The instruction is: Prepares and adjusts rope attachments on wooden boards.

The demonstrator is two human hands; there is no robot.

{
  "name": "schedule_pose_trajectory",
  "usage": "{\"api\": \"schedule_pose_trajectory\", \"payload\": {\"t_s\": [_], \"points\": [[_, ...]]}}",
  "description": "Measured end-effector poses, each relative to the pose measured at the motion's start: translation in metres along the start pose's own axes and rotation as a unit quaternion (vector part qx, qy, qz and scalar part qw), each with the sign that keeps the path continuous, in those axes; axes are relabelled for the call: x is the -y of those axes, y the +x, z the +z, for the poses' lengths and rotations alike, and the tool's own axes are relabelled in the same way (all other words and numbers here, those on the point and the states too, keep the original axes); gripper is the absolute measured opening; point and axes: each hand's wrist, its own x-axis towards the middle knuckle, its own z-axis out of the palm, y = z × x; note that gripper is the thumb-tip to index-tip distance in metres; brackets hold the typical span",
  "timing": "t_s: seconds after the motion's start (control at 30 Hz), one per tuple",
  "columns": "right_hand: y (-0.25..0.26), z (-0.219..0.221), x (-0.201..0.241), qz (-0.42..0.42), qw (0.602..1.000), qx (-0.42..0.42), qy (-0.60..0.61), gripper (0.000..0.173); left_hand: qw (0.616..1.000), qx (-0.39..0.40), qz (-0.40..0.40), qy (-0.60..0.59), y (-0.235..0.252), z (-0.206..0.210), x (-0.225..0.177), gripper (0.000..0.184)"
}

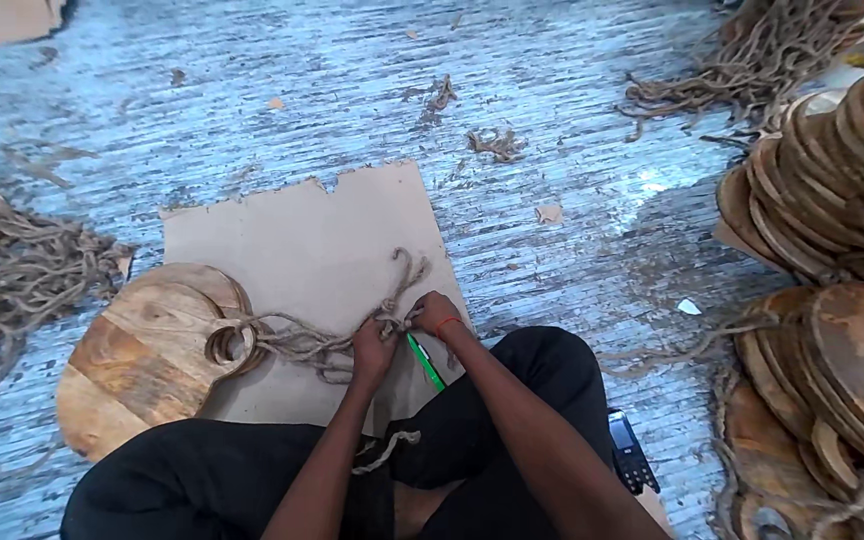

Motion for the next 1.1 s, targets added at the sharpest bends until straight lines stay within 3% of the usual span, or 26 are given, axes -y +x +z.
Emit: {"api": "schedule_pose_trajectory", "payload": {"t_s": [0.1,0.27,0.43,0.6,0.73,0.97,1.1], "points": [[0.000,0.004,0.004,0.007,0.999,-0.035,0.027,0.028,1.000,-0.011,-0.003,0.008,0.008,0.002,0.004,0.029],[-0.007,-0.001,0.000,0.012,1.000,0.023,-0.016,0.035,1.000,0.020,-0.002,0.020,-0.003,0.002,0.006,0.029],[-0.005,0.006,0.004,0.032,0.999,-0.015,-0.003,0.032,0.999,-0.008,-0.006,0.035,0.000,0.007,0.003,0.033],[-0.009,0.002,0.001,0.028,0.999,0.017,-0.017,0.036,0.999,0.000,0.004,0.049,-0.008,0.006,0.003,0.028],[-0.004,0.007,0.007,0.045,0.998,-0.031,0.016,0.030,0.999,-0.016,-0.007,0.038,0.002,0.007,-0.001,0.032],[0.001,0.003,0.012,0.044,0.999,-0.024,0.005,0.030,0.998,-0.049,0.019,0.040,0.004,0.005,-0.002,0.028],[-0.006,0.006,0.007,0.051,0.999,-0.015,-0.010,0.028,0.998,-0.027,0.003,0.061,0.000,0.006,0.000,0.030]]}}
